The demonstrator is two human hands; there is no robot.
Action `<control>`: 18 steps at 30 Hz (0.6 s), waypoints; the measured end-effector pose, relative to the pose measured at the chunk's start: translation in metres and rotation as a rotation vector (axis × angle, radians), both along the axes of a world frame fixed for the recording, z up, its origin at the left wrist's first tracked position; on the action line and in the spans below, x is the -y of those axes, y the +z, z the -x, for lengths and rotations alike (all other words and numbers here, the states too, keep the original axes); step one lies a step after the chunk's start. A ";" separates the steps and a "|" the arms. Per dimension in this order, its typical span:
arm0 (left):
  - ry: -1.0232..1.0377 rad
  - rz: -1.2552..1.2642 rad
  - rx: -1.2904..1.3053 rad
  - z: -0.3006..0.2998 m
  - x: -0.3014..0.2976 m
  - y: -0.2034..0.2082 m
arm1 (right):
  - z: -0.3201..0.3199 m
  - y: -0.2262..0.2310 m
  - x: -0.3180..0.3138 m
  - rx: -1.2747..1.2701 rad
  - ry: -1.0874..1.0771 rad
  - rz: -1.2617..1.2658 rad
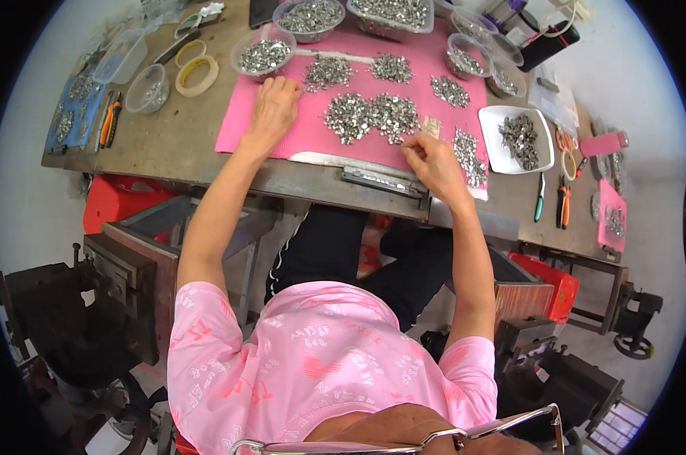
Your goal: The person places a metal fixture into a press machine, turns the wheel lever, and cleans the fixture with a brush. The person then gathers small metal pieces from the table and loads them into the fixture by hand.
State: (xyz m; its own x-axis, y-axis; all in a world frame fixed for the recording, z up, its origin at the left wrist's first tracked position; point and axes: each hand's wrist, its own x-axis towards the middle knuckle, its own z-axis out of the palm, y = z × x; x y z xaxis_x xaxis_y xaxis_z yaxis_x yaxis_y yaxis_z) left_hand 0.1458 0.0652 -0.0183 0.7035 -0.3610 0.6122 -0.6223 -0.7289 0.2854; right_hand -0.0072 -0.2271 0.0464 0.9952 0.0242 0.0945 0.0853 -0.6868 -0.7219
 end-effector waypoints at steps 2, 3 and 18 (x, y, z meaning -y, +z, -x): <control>-0.025 -0.039 0.023 0.000 0.001 -0.001 | 0.012 -0.019 0.008 0.060 0.017 0.075; -0.031 -0.039 0.022 0.000 0.000 0.001 | 0.016 -0.025 0.010 0.137 0.023 0.119; -0.523 0.330 -0.406 0.104 0.061 0.030 | 0.050 -0.010 -0.008 0.115 -0.055 -0.096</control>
